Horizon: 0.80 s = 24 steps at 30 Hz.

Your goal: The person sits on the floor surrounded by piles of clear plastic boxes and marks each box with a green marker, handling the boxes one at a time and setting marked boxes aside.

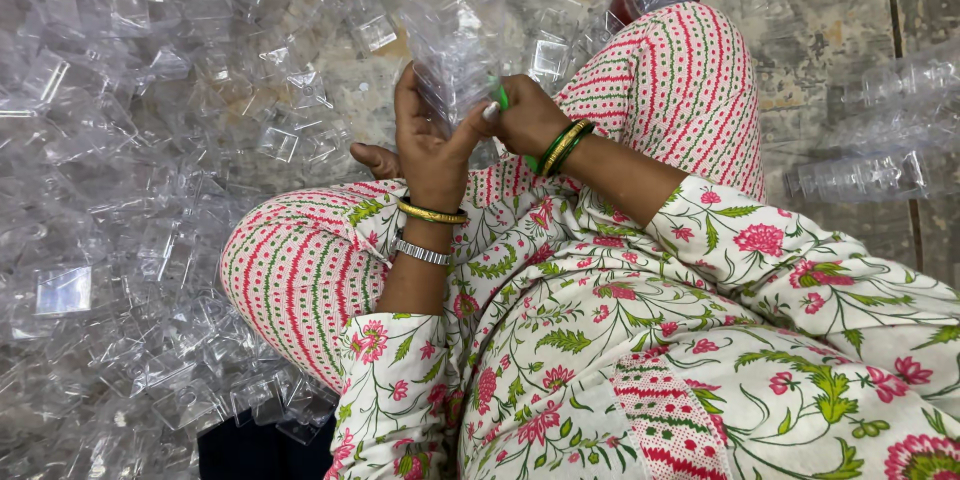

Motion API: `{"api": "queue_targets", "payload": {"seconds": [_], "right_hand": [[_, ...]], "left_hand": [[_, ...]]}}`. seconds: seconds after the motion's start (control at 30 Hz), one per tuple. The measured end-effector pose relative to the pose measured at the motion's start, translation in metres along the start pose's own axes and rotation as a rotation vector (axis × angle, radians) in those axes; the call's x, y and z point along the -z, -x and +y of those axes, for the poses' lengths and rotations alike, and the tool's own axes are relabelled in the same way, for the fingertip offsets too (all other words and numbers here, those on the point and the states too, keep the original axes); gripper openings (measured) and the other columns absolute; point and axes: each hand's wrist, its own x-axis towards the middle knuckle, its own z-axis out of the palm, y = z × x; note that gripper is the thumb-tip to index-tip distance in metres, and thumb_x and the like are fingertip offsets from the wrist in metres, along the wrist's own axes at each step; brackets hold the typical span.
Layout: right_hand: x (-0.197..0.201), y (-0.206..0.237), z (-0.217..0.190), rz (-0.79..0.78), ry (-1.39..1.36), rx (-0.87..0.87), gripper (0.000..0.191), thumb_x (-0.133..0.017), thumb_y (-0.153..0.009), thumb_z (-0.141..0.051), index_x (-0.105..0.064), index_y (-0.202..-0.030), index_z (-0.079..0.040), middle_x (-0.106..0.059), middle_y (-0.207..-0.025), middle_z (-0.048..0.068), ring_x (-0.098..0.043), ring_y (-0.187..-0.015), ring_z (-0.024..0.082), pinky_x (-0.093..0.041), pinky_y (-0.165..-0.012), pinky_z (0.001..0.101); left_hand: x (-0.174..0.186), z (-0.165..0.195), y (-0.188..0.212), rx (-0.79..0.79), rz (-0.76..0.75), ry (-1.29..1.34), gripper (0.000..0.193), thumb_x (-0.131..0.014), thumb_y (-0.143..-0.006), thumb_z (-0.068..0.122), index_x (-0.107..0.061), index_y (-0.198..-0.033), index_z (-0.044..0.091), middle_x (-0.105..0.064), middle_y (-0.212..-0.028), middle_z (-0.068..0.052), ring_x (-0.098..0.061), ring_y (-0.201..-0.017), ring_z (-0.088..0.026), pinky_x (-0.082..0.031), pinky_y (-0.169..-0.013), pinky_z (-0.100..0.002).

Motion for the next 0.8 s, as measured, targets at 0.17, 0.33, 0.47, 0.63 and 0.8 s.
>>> {"api": "queue_targets", "payload": {"seconds": [0.17, 0.33, 0.47, 0.63, 0.8], "right_hand": [[0.0, 0.004, -0.008, -0.04, 0.051, -0.049, 0.022, -0.071, -0.096, -0.017, -0.065, -0.081, -0.002, -0.057, -0.063, 0.001, -0.049, -0.053, 0.008, -0.038, -0.046, 0.0286], [-0.002, 0.012, -0.028, -0.054, -0.198, -0.203, 0.004, -0.063, -0.09, -0.003, -0.066, -0.087, -0.004, -0.06, -0.063, 0.003, -0.052, -0.045, 0.011, -0.039, -0.039, 0.0309], [0.003, 0.019, -0.035, -0.113, -0.429, -0.237, 0.01, -0.066, -0.091, -0.001, -0.06, -0.084, -0.003, -0.057, -0.061, 0.006, -0.05, -0.041, 0.014, -0.039, -0.037, 0.0324], [0.019, 0.018, -0.026, -0.121, -0.416, -0.137, 0.021, -0.062, -0.103, -0.015, -0.063, -0.088, 0.0, -0.061, -0.066, 0.01, -0.046, -0.041, 0.013, -0.037, -0.038, 0.0289], [0.031, 0.012, -0.03, -0.06, -0.127, 0.592, 0.027, -0.071, -0.102, 0.003, -0.06, -0.127, 0.006, -0.067, -0.117, 0.013, -0.064, -0.103, 0.014, -0.055, -0.088, 0.0315]], "left_hand": [[0.004, -0.004, -0.001, -0.018, -0.027, 0.001, 0.08, -0.08, -0.091, -0.008, -0.034, -0.155, -0.002, -0.052, -0.148, -0.012, -0.055, -0.137, -0.022, -0.047, -0.121, -0.038], [0.009, -0.007, -0.003, 0.048, 0.068, 0.012, 0.078, -0.08, -0.09, -0.005, -0.035, -0.154, -0.003, -0.056, -0.145, -0.013, -0.058, -0.133, -0.022, -0.049, -0.117, -0.037], [0.018, 0.001, -0.006, 0.058, 0.076, 0.007, 0.073, -0.08, -0.093, -0.005, -0.04, -0.153, -0.006, -0.059, -0.141, -0.013, -0.058, -0.131, -0.023, -0.048, -0.115, -0.035], [0.026, 0.018, -0.016, 0.082, 0.074, 0.196, 0.067, -0.08, -0.094, 0.0, -0.042, -0.15, -0.002, -0.059, -0.137, -0.011, -0.058, -0.126, -0.022, -0.052, -0.112, -0.039], [0.025, 0.032, -0.016, 0.124, 0.008, 0.288, 0.056, -0.077, -0.098, 0.006, -0.046, -0.144, -0.002, -0.065, -0.132, -0.015, -0.066, -0.122, -0.029, -0.055, -0.113, -0.043]]}}
